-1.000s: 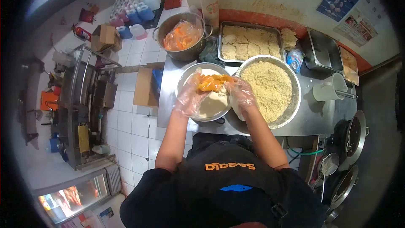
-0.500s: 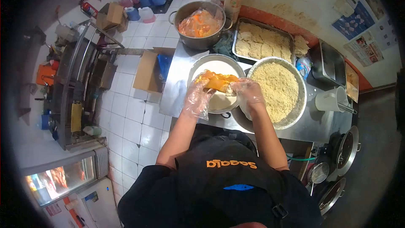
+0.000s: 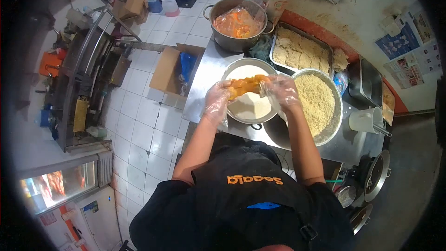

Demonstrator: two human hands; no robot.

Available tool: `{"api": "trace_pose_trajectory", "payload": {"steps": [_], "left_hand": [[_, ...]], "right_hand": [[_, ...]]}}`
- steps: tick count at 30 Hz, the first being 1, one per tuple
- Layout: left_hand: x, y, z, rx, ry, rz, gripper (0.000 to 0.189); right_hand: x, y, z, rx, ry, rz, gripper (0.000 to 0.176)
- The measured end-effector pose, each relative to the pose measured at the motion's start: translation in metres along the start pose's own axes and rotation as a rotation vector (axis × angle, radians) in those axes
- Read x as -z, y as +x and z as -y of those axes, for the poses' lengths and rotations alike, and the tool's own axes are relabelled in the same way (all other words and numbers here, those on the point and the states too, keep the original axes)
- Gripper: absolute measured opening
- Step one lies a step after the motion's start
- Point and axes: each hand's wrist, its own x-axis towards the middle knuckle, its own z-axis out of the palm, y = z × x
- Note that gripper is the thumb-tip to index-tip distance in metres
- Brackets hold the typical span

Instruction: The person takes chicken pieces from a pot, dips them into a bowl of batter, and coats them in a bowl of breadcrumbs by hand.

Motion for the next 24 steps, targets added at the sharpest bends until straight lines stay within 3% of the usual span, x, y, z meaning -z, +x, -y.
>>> {"api": "trace_pose_trajectory", "payload": {"steps": [4,5,6,7,8,10,12,15,24], "left_hand": [[0.018,-0.007,-0.013,-0.135,0.205,-0.159,0.034],[0.025,-0.009,-0.019,-0.159,0.230,-0.182,0.032],[0.031,-0.012,-0.024,-0.184,0.255,-0.205,0.031],[0.033,-0.018,-0.031,-0.190,0.254,-0.208,0.027],[0.036,-0.022,-0.038,-0.187,0.249,-0.206,0.027],[0.044,-0.027,-0.046,-0.189,0.228,-0.218,0.025],[0.055,-0.029,-0.051,-0.175,0.220,-0.213,0.023],[0.057,-0.042,-0.063,-0.215,0.164,-0.229,0.022],[0.075,-0.055,-0.068,-0.220,0.109,-0.288,0.025]], "right_hand": [[-0.001,0.028,0.012,0.108,-0.343,0.017,0.025],[-0.009,0.024,0.032,0.020,-0.420,0.056,0.026],[-0.009,0.042,0.011,0.018,-0.425,0.053,0.026],[-0.009,0.070,-0.029,0.225,-0.575,0.008,0.024],[-0.016,0.071,-0.027,0.434,-0.724,-0.034,0.022],[-0.025,0.082,-0.053,0.415,-1.122,0.012,0.026],[-0.030,0.086,-0.085,0.293,-1.155,0.029,0.028],[-0.039,0.088,-0.120,0.281,-1.198,0.152,0.030],[-0.066,0.056,-0.084,0.162,-1.284,0.064,0.033]]}}
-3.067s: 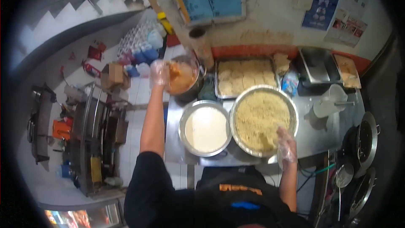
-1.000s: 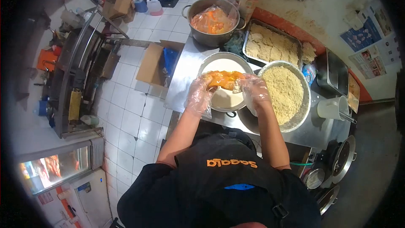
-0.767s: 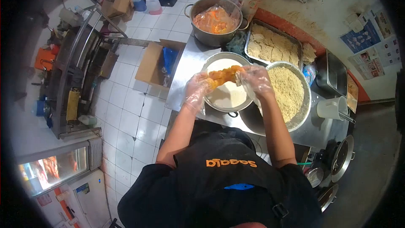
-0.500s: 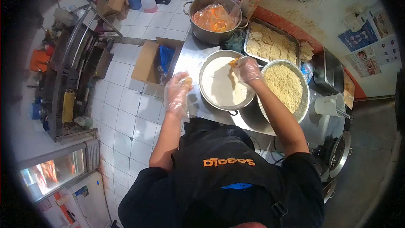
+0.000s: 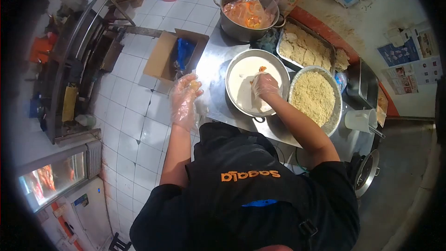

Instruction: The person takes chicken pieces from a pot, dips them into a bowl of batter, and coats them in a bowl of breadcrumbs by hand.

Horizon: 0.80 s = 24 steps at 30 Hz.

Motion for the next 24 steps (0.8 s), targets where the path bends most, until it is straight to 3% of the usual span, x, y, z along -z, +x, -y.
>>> {"api": "trace_pose_trajectory", "payload": {"steps": [7,12,15,19,24], "left_hand": [[0.007,0.001,-0.003,-0.002,-0.029,-0.039,0.026],[0.004,0.001,-0.008,0.010,-0.008,-0.059,0.021],[0.006,0.003,-0.006,0.012,-0.008,-0.073,0.022],[0.007,0.004,-0.001,0.020,-0.020,-0.070,0.021],[0.007,0.008,0.002,0.024,-0.030,-0.052,0.021]], "right_hand": [[-0.017,0.008,0.001,0.008,-0.035,0.091,0.032],[-0.030,0.024,-0.022,0.178,0.058,0.191,0.029],[-0.008,0.023,-0.032,0.303,0.186,0.148,0.023],[0.083,-0.005,-0.011,0.367,0.259,0.135,0.017],[0.121,-0.012,-0.017,0.203,0.540,0.214,0.022]]}}
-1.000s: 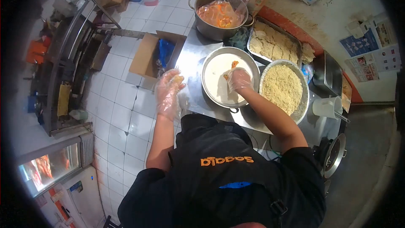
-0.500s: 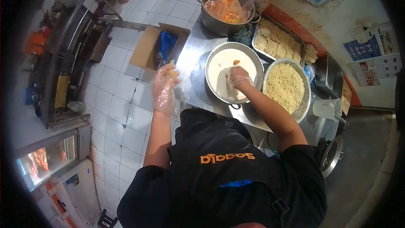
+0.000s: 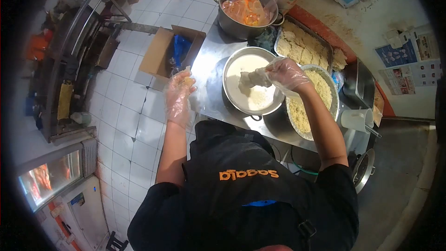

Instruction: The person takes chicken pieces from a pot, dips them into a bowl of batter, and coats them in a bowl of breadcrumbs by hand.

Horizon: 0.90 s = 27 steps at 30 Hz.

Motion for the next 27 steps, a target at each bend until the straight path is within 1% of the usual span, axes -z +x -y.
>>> {"api": "trace_pose_trajectory", "payload": {"steps": [2,3,5,6,7,8,9,12,16,18,19,22,24,25,27], "left_hand": [[-0.001,-0.001,0.000,-0.010,0.002,-0.001,0.021],[-0.002,-0.001,0.000,-0.019,0.005,0.001,0.020],[-0.003,-0.002,-0.001,-0.018,0.019,0.007,0.021],[-0.003,-0.001,-0.001,-0.017,0.032,0.008,0.021],[-0.003,-0.001,-0.001,-0.020,0.031,0.007,0.021],[-0.002,-0.002,-0.001,-0.021,0.025,0.004,0.021],[-0.001,-0.002,-0.001,-0.023,0.019,-0.002,0.021],[0.004,-0.002,-0.002,-0.031,0.010,-0.033,0.022],[0.010,0.000,0.000,-0.016,0.006,-0.073,0.022],[0.010,-0.001,-0.002,-0.009,0.030,-0.084,0.023],[0.011,-0.001,-0.002,-0.008,0.029,-0.087,0.023],[0.010,0.000,-0.001,-0.012,0.051,-0.087,0.023],[0.007,0.003,0.001,-0.021,0.045,-0.063,0.023],[0.005,0.003,0.002,-0.021,0.047,-0.054,0.023],[0.001,0.004,0.003,-0.020,0.026,-0.028,0.023]], "right_hand": [[0.001,0.008,-0.001,-0.107,-0.191,0.017,0.023],[-0.004,0.016,-0.009,-0.107,-0.191,0.015,0.023],[-0.027,0.037,-0.041,-0.013,-0.399,-0.007,0.023],[-0.039,0.050,-0.058,-0.012,-0.400,-0.009,0.023],[-0.054,0.062,-0.076,-0.116,-0.504,-0.103,0.022],[-0.063,0.069,-0.080,-0.220,-0.605,-0.196,0.021],[-0.074,0.073,-0.083,-0.258,-0.652,-0.216,0.019],[-0.085,0.075,-0.078,-0.302,-0.621,-0.187,0.022],[-0.093,0.078,-0.086,-0.297,-0.570,-0.201,0.022],[-0.085,0.076,-0.092,-0.230,-0.613,-0.188,0.020],[-0.079,0.074,-0.092,-0.229,-0.614,-0.186,0.020],[-0.050,0.058,-0.070,-0.211,-0.602,-0.151,0.023],[-0.025,0.037,-0.041,-0.040,-0.335,-0.111,0.025],[-0.020,0.029,-0.036,0.074,-0.254,-0.153,0.027],[-0.001,0.017,-0.011,0.061,-0.220,-0.155,0.027]]}}
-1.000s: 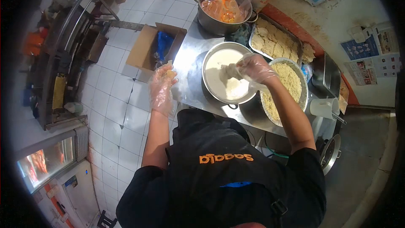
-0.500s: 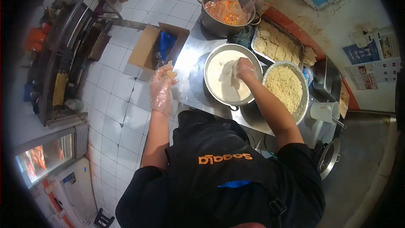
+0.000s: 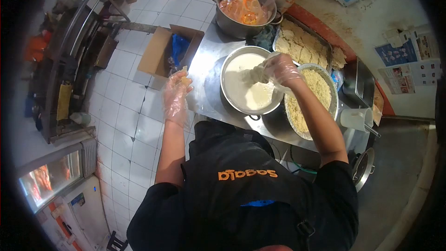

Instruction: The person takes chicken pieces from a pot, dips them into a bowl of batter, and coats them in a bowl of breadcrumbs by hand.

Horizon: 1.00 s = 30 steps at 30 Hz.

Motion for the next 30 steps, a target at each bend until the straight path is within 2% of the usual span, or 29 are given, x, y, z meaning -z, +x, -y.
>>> {"api": "trace_pose_trajectory", "payload": {"steps": [3,5,7,9,11,12,13,14,15,16,18,24,30], "left_hand": [[-0.006,0.001,0.003,-0.011,-0.027,0.048,0.022],[-0.011,0.001,0.002,-0.010,0.010,0.049,0.021],[-0.016,-0.001,0.000,-0.010,0.044,0.047,0.021],[-0.019,-0.005,-0.002,0.001,0.059,0.027,0.021],[-0.017,-0.005,0.001,-0.001,0.053,0.031,0.021],[-0.016,-0.004,0.001,-0.003,0.044,0.032,0.022],[-0.016,-0.005,0.001,-0.005,0.046,0.033,0.022],[-0.015,-0.005,0.001,-0.002,0.058,0.030,0.024],[-0.014,-0.006,0.002,0.000,0.069,0.026,0.026],[-0.013,-0.007,0.002,0.001,0.071,0.026,0.026],[-0.012,-0.007,0.002,0.001,0.080,0.018,0.025],[-0.001,-0.002,0.003,-0.004,0.074,-0.002,0.026],[-0.013,-0.007,-0.003,-0.017,0.102,0.019,0.026]], "right_hand": [[0.030,-0.009,0.013,0.009,0.068,-0.032,0.022],[0.064,-0.018,0.037,0.037,0.073,-0.003,0.008],[0.092,-0.029,0.053,0.092,0.164,-0.063,0.012],[0.121,-0.051,0.091,0.056,0.143,-0.122,0.014],[0.124,-0.058,0.101,0.022,0.122,-0.178,0.016],[0.118,-0.057,0.097,0.100,0.154,-0.215,0.010],[0.109,-0.056,0.090,0.178,0.187,-0.251,0.011],[0.081,-0.033,0.049,0.416,-0.323,-0.255,0.013],[0.064,-0.036,0.063,0.060,0.436,-0.096,0.015],[0.047,-0.028,0.054,0.069,0.059,-0.137,0.021],[0.017,-0.016,0.040,0.080,-0.114,-0.183,0.025],[-0.017,-0.015,0.019,0.025,0.029,-0.196,0.027],[-0.015,-0.018,0.007,0.000,0.081,-0.232,0.027]]}}
